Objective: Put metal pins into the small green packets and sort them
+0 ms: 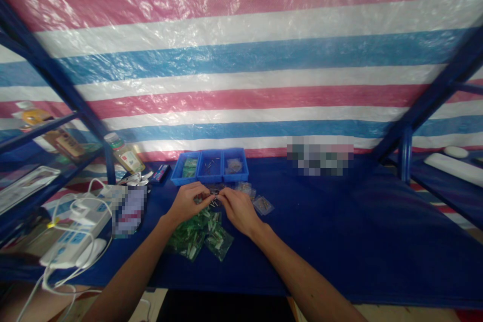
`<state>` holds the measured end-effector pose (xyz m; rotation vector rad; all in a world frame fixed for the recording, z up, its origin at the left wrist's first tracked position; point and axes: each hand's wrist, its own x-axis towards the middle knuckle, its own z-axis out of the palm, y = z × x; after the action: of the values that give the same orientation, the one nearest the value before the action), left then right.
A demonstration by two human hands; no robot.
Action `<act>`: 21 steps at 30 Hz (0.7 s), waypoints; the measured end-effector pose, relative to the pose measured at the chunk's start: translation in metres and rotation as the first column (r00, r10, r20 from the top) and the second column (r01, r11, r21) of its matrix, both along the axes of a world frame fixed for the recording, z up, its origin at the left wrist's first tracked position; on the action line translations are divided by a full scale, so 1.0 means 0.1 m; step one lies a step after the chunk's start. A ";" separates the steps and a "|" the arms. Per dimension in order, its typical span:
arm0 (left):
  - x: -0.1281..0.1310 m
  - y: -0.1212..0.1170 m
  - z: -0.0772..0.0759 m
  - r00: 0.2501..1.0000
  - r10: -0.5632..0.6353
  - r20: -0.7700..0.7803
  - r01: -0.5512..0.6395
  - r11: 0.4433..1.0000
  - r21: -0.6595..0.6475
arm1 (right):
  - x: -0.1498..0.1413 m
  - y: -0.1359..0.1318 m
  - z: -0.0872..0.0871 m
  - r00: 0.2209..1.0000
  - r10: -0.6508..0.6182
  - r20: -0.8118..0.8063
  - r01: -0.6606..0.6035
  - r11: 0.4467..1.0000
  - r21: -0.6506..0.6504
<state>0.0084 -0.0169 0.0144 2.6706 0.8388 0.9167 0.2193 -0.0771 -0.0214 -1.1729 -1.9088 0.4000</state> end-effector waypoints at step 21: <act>0.00 0.01 -0.02 0.999 -0.028 0.032 0.028 1.000 0.010 | 0.00 0.00 0.03 0.996 -0.006 0.094 0.007 1.000 -0.013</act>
<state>0.0084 -0.0155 0.0121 2.6613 0.7895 0.9575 0.2190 -0.0769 -0.0181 -1.2251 -1.9851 0.3602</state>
